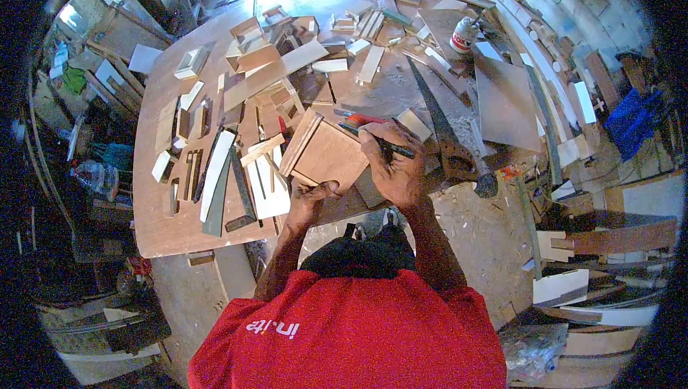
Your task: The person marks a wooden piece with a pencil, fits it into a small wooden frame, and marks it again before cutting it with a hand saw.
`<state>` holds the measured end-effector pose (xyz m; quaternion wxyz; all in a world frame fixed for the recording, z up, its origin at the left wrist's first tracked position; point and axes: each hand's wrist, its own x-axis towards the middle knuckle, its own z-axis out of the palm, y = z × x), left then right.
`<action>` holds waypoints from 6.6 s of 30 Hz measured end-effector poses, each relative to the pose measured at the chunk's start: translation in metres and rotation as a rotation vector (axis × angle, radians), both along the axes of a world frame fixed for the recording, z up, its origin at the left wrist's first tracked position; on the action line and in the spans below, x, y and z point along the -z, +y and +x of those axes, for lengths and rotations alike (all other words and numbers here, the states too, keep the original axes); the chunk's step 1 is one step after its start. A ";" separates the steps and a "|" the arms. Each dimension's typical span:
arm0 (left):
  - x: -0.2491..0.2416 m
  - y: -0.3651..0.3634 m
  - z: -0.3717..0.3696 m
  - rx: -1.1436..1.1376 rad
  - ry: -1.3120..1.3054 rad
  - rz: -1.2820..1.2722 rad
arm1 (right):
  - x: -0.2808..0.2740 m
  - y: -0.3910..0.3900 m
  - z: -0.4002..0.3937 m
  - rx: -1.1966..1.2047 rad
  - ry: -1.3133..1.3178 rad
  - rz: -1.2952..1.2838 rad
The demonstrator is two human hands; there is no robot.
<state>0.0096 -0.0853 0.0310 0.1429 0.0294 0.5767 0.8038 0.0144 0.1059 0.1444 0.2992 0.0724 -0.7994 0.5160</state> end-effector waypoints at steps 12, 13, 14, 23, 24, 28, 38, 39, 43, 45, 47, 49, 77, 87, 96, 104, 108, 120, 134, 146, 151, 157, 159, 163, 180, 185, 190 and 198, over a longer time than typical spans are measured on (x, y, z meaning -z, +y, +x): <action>-0.011 0.015 0.000 0.000 0.034 0.179 | 0.000 0.014 0.010 0.021 -0.059 -0.062; -0.013 0.014 -0.001 0.035 0.002 0.119 | -0.001 0.015 0.010 0.020 -0.018 -0.025; -0.014 0.013 -0.002 0.070 -0.030 0.059 | -0.001 0.017 0.010 0.021 0.023 0.013; -0.013 0.010 -0.009 0.059 0.002 0.101 | -0.002 0.021 0.009 0.027 0.043 0.023; -0.011 0.010 -0.009 0.062 0.002 0.100 | -0.003 0.020 0.009 0.030 0.043 0.022; -0.005 0.004 -0.013 0.062 -0.019 0.048 | -0.008 0.019 0.008 0.023 0.007 0.044; -0.031 0.001 -0.013 -0.077 -0.112 0.178 | -0.001 0.027 0.025 0.123 0.035 0.024; -0.029 0.001 -0.014 -0.074 -0.112 0.177 | 0.001 0.024 0.025 0.126 0.035 0.024; -0.012 0.002 -0.015 -0.060 -0.077 0.236 | 0.006 0.013 0.022 0.133 0.100 0.043; -0.009 0.001 -0.013 -0.080 -0.092 0.257 | 0.007 0.009 0.020 0.097 0.094 0.023; -0.011 0.000 -0.012 -0.082 -0.098 0.263 | 0.009 0.006 0.021 0.090 0.083 0.034; -0.019 -0.001 -0.010 -0.095 -0.118 0.245 | 0.011 0.002 0.023 0.081 0.071 0.048; 0.009 -0.035 -0.007 -0.022 -0.147 0.259 | 0.082 -0.015 -0.012 0.055 -0.212 -0.200; 0.023 -0.048 0.001 -0.095 -0.267 0.281 | 0.107 -0.004 -0.012 0.086 -0.327 -0.360; 0.028 -0.052 0.007 -0.286 -0.311 0.460 | 0.131 0.026 -0.012 0.202 -0.519 -0.795; 0.089 -0.052 -0.005 -0.389 -0.411 0.402 | 0.134 0.055 -0.006 0.222 -0.614 -0.957; 0.109 -0.049 -0.013 -0.444 -0.481 0.355 | 0.147 0.069 -0.008 0.165 -0.574 -0.984; 0.188 -0.067 -0.023 -0.230 0.040 -0.471 | 0.161 0.085 -0.011 0.118 -0.643 -0.908; 0.155 -0.051 -0.020 -0.198 -0.410 -0.739 | 0.200 0.122 -0.039 0.152 -0.614 -0.310; 0.040 0.056 0.000 -0.106 -0.242 -0.317 | 0.126 0.123 -0.057 -0.164 -0.815 0.271; 0.036 0.101 0.003 -0.056 -0.321 -0.055 | 0.122 0.108 -0.066 -0.309 -0.756 0.311; 0.047 0.095 0.007 -0.183 -0.330 0.053 | 0.151 0.102 -0.055 -0.195 -0.838 -0.138; 0.062 0.089 0.008 -0.211 -0.348 0.272 | 0.159 0.102 -0.049 -0.184 -0.884 -0.161; 0.059 0.088 0.014 -0.348 -0.389 0.392 | 0.191 0.100 -0.042 -0.242 -1.006 -0.364; 0.055 -0.011 0.043 -0.495 -0.360 0.106 | 0.166 -0.019 -0.048 -0.417 -0.886 -0.155; 0.050 -0.070 0.063 -0.573 -0.384 0.090 | 0.163 -0.088 -0.056 -0.518 -0.940 -0.229; 0.051 -0.133 0.081 -0.641 -0.295 0.012 | 0.162 -0.163 -0.060 -0.616 -0.633 -0.103; 0.063 -0.202 0.076 -0.697 -0.428 0.171 | 0.188 -0.223 -0.064 -0.597 -0.427 0.298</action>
